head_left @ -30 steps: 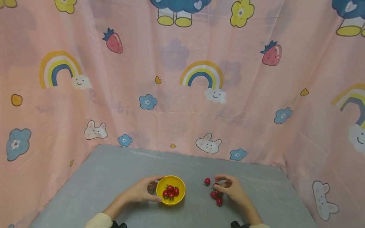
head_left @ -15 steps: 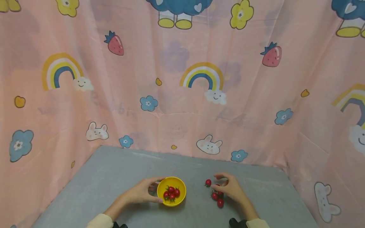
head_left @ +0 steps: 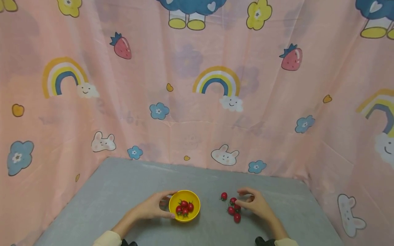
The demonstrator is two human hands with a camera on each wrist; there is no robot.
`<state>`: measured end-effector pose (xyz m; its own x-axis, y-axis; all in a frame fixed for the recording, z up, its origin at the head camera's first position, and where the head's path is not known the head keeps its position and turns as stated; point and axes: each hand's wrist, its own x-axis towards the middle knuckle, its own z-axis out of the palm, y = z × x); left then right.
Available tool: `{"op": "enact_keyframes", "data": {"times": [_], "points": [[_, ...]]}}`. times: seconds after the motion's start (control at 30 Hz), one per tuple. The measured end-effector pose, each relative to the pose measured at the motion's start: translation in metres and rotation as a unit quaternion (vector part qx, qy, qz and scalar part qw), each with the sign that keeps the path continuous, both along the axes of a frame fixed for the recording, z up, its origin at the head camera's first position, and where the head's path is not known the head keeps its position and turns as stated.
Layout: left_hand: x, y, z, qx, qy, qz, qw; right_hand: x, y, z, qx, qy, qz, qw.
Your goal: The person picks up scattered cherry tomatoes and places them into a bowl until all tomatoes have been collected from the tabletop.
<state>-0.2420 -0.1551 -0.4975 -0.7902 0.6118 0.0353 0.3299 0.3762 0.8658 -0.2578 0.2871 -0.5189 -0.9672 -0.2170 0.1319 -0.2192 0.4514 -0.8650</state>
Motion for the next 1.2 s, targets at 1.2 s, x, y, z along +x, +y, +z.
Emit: {"op": "enact_keyframes", "data": {"times": [1.2], "points": [[-0.001, 0.000, 0.000, -0.008, -0.001, 0.007, 0.9999, -0.031, -0.029, 0.002, 0.079, 0.028, 0.051, 0.995]]}}
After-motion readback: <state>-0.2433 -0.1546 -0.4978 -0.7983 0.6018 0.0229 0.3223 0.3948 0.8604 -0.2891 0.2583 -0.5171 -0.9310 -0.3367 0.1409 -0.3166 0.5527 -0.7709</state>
